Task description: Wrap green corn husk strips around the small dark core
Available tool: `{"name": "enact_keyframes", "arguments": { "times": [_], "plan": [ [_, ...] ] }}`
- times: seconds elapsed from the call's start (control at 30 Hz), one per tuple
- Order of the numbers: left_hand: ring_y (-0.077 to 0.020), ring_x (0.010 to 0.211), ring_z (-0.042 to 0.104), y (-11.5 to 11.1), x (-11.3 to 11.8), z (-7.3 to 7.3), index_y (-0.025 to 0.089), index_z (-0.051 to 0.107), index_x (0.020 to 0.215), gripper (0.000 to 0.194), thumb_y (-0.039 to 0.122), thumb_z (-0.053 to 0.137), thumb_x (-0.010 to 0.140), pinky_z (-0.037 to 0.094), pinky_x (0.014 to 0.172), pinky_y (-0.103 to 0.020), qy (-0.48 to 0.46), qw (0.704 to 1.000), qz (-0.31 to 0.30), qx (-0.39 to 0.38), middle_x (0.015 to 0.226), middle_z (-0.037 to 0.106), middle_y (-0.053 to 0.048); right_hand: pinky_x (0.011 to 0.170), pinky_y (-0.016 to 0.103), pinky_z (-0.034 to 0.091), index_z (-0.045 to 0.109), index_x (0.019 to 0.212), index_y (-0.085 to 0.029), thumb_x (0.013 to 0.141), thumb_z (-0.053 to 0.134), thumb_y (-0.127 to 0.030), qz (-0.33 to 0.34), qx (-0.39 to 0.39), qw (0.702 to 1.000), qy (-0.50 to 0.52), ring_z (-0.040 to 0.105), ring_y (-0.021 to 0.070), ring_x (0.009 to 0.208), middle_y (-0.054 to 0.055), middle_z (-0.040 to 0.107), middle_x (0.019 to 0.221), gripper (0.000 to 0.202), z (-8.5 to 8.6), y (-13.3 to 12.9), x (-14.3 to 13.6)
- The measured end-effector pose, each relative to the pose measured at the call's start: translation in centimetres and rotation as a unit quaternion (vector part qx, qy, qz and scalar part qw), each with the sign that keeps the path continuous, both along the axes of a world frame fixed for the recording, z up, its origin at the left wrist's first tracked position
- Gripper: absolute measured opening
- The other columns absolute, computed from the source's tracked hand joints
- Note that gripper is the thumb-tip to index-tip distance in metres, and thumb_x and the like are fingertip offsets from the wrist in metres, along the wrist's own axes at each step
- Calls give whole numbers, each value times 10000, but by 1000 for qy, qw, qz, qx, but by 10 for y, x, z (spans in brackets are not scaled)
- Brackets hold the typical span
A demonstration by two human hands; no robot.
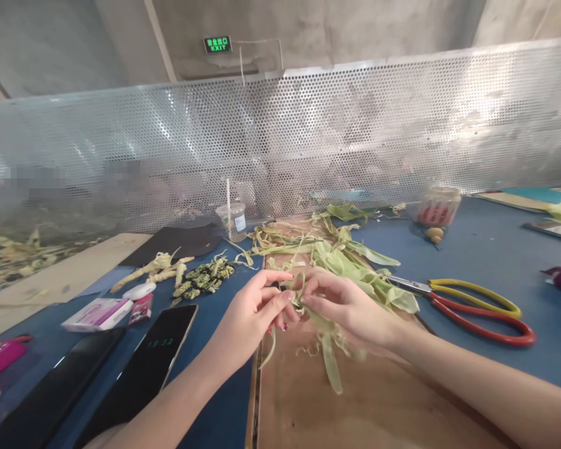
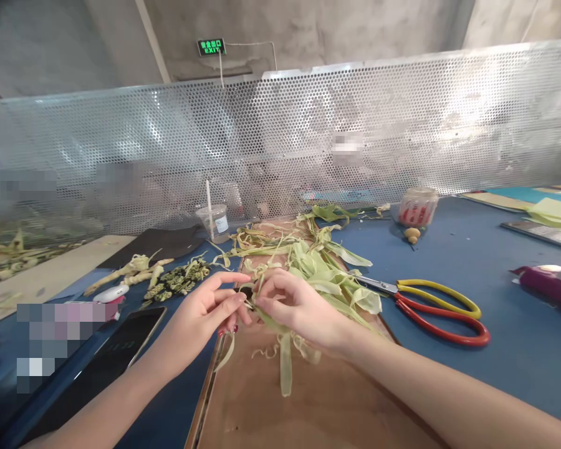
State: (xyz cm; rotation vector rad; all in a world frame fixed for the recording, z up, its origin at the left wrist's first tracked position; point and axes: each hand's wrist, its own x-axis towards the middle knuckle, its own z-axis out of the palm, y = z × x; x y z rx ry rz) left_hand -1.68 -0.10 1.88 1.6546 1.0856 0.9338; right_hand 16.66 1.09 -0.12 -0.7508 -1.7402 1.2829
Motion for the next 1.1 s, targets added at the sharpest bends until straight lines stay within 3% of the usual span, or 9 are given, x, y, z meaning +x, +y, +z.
{"name": "enact_keyframes", "arguments": {
  "times": [0.17, 0.37, 0.53, 0.67, 0.77, 0.93, 1.1],
  "plan": [
    [-117, 547, 496, 2, -2, 0, 202, 497, 1066, 285, 363, 523, 833, 380, 522, -231, 7, 1000, 12, 24, 690, 643, -4, 768, 302, 397, 519, 790, -183, 864, 476, -424, -63, 1, 998, -17, 504, 155, 851, 19, 517, 916, 256, 3, 0, 2],
    [-145, 632, 568, 3, -4, 1, 208, 495, 1045, 275, 378, 524, 830, 407, 584, -249, 23, 999, 27, 40, 737, 666, -13, 699, 259, 365, 532, 724, -184, 820, 566, -357, -60, 109, 983, -134, 472, 132, 776, -7, 477, 834, 201, 7, 1, 5],
    [-204, 812, 631, 3, -5, 2, 201, 536, 967, 247, 385, 547, 803, 431, 733, -311, 60, 996, 36, 53, 835, 706, -46, 691, 254, 377, 603, 723, -182, 839, 531, -376, -62, 91, 989, -95, 494, 135, 761, 3, 508, 807, 237, 3, 6, 4],
    [-199, 742, 622, 4, -6, -1, 216, 591, 821, 178, 386, 570, 773, 419, 686, -299, 131, 984, 47, 112, 803, 714, -24, 665, 246, 364, 632, 736, -190, 826, 543, -412, -106, 97, 986, -79, 468, 125, 694, -12, 497, 704, 255, 3, 11, 6],
    [-197, 717, 613, 7, -8, -4, 221, 654, 804, 177, 365, 554, 778, 415, 666, -289, 169, 975, 52, 136, 779, 705, -19, 574, 233, 355, 622, 776, -173, 842, 517, -398, -87, 39, 994, -51, 442, 98, 594, -17, 489, 687, 257, 3, 9, 5],
    [-162, 601, 568, 9, -10, -4, 189, 681, 783, 219, 378, 573, 762, 421, 591, -264, 142, 986, 37, 73, 668, 650, -10, 537, 235, 397, 604, 795, -133, 852, 507, -351, -15, -41, 998, 45, 481, 90, 536, 0, 520, 669, 245, 2, 5, 0],
    [-137, 634, 590, 8, -5, -5, 139, 633, 774, 179, 316, 625, 754, 476, 658, -271, -39, 997, -25, -58, 692, 624, -20, 567, 267, 452, 548, 837, -147, 880, 447, -359, 5, -118, 989, 94, 548, 128, 597, 24, 574, 697, 239, 2, -1, -8]
  ]
}}
